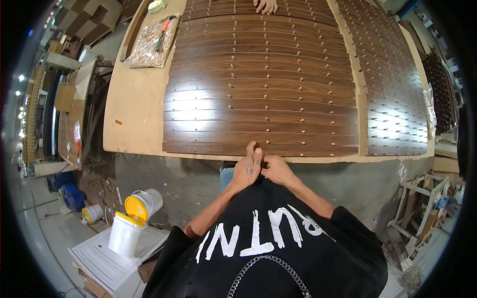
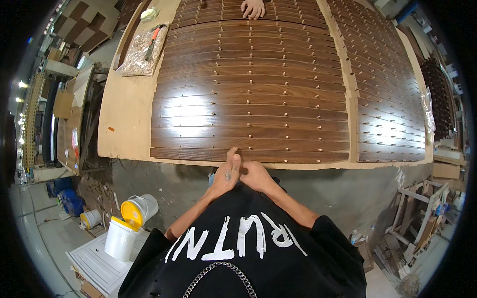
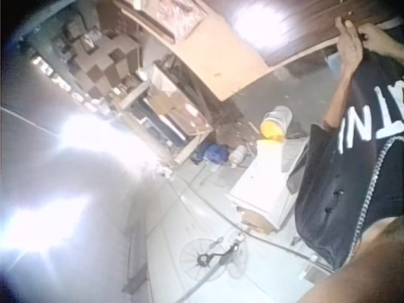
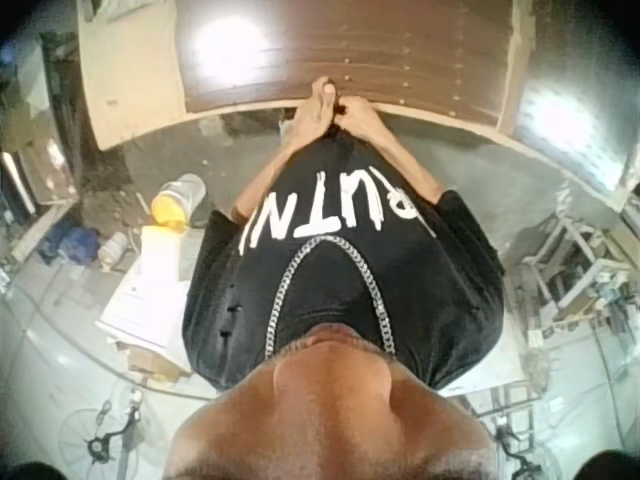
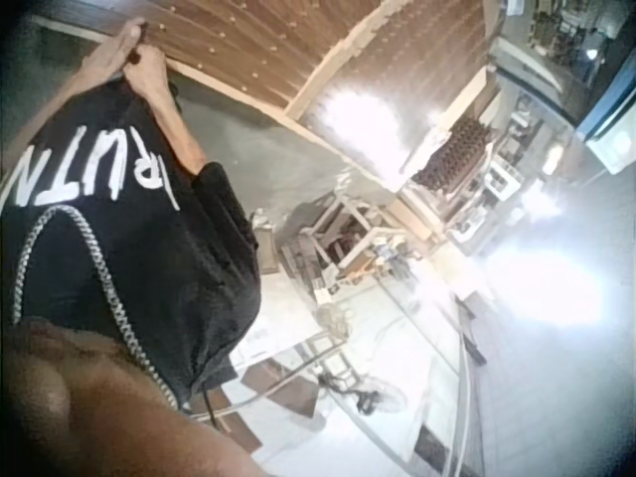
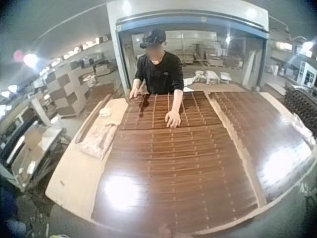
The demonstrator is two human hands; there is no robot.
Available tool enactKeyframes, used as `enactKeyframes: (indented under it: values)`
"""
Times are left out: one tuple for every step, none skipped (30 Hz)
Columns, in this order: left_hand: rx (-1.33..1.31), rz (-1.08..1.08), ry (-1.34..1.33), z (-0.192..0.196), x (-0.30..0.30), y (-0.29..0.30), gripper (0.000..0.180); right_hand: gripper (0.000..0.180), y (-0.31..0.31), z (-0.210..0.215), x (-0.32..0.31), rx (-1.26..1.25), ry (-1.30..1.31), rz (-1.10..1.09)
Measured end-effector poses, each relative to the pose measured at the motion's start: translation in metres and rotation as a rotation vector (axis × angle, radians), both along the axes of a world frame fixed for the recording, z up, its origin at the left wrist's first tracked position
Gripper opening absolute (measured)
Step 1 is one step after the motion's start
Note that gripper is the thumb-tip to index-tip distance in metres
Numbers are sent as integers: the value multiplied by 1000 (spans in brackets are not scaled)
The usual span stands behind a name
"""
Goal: The recorder and a colleague insert small wooden dowels into pre-drilled holes in a large wooden slat panel.
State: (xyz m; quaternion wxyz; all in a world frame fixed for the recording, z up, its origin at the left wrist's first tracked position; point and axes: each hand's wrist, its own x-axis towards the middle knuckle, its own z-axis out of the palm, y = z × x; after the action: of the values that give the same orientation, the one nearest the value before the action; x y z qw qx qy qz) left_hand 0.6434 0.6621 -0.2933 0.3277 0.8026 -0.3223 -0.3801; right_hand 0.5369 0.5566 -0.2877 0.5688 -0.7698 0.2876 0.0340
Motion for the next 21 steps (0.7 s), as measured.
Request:
enactKeyframes:
  values:
    - [-12, -2, -18, -2, -2, 1, 73, 23, -2, 1, 0, 10, 22, 66]
    - [-19, 4, -15, -5, -3, 2, 73, 25, -5, 2, 1, 16, 44, 128]
    - [-16, 17, 22, -9, -4, 3, 71, 25, -7, 3, 2, 9, 48, 133]
    - [-13, 30, 59, -13, -4, 4, 70, 26, -7, 4, 3, 1, 39, 147]
    - [-17, 34, 63, -14, -3, 4, 70, 26, -7, 5, 2, -4, 31, 160]
    - [-44, -5, 88, -15, -2, 4, 69, 24, -6, -2, 0, 118, 119, 113]
    - [-70, -42, 114, -16, 0, 5, 68, 24, -6, -5, 0, 114, 123, 117]
    - [-74, -35, 116, -14, 2, 5, 68, 19, -7, -6, 0, 298, 117, 47]
    - [7, -82, 207, -12, 4, 4, 73, 15, -7, -7, 0, 482, 111, -24]
    - [87, -129, 299, -11, 5, 4, 79, 15, -8, -8, 0, 479, 116, -17]
    - [85, -120, 301, -13, 7, 5, 79, 15, -8, -9, 0, 519, 143, -38]
    - [94, -158, 276, -18, 7, 7, 80, 15, -7, -10, -1, 559, 172, -59]
    - [103, -194, 251, -21, 7, 9, 82, 15, -7, -13, -1, 558, 176, -50]
    - [101, -185, 253, -24, 7, 9, 82, 15, -8, -16, -2, 628, 149, -105]
    - [11, -156, 297, -26, 6, 10, 80, 16, -9, -18, -3, 697, 121, -161]
    - [-80, -126, 341, -28, 5, 11, 79, 16, -11, -18, -4, 696, 126, -151]
    - [-81, -118, 342, -24, 5, 11, 79, 16, -15, -17, -4, 696, 119, -222]
    - [-104, 17, 445, -20, 5, 10, 75, 16, -18, -16, -5, 695, 112, -292]
    - [-128, 152, 547, -17, 6, 10, 72, 16, -22, -23, -8, 694, 118, -284]
    - [-209, 253, 616, -19, 8, 12, 60, 15, -26, -36, -13, 418, 53, -254]
    - [-210, 262, 618, -22, 13, 16, 60, 15, -28, -39, -15, 145, -11, -218]
